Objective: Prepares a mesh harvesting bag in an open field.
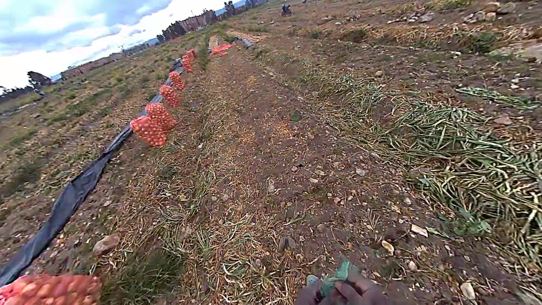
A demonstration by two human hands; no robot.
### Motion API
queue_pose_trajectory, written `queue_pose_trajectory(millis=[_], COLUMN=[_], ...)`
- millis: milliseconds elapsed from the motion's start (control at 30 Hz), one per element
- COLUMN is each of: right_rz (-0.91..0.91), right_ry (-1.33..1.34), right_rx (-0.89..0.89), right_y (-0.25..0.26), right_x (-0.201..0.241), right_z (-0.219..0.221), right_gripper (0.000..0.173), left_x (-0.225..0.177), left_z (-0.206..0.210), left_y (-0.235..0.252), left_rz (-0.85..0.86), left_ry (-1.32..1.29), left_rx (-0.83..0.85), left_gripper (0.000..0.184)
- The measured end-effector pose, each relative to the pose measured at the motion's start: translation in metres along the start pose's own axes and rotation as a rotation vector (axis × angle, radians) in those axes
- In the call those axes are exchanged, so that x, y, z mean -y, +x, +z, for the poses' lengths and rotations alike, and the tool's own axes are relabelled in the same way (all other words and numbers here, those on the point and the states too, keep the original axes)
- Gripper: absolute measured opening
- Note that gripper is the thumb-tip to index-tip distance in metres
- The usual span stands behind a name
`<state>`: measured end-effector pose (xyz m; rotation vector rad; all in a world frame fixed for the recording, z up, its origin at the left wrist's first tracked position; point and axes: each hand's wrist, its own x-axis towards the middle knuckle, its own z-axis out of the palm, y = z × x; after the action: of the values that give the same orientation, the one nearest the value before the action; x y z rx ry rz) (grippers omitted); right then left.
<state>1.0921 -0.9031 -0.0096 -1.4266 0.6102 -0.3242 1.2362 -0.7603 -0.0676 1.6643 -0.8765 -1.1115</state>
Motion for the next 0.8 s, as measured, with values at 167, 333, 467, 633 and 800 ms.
queue_pose_trajectory(millis=[167,333,467,633,800], right_rz=[-0.102,-0.183,-0.15,-0.121,0.038], right_ry=[0.032,0.062,0.248,0.482,0.455], right_rx=[-0.065,-0.243,-0.572,-1.148,-1.05], right_y=[0.171,0.32,0.445,0.585,0.705], right_x=[0.115,0.158,0.141,0.161,0.225], right_z=[-0.026,-0.065,-0.089,-0.148,-0.165], right_gripper=[0.023,0.023,0.025,0.033,0.032], left_x=[-0.078,-0.089,-0.065,-0.074,-0.178], left_z=[-0.1,-0.178,-0.272,-0.461,-0.63], left_y=[0.136,0.278,0.431,0.632,0.756], left_rz=[0.011,-0.13,-0.211,-0.35,-0.187], left_ry=[0.124,0.096,-0.028,-0.39,-0.315], left_rx=[-0.022,0.225,0.298,-0.064,-0.063], left_gripper=[0.04,0.037,0.036,0.024,0.019])
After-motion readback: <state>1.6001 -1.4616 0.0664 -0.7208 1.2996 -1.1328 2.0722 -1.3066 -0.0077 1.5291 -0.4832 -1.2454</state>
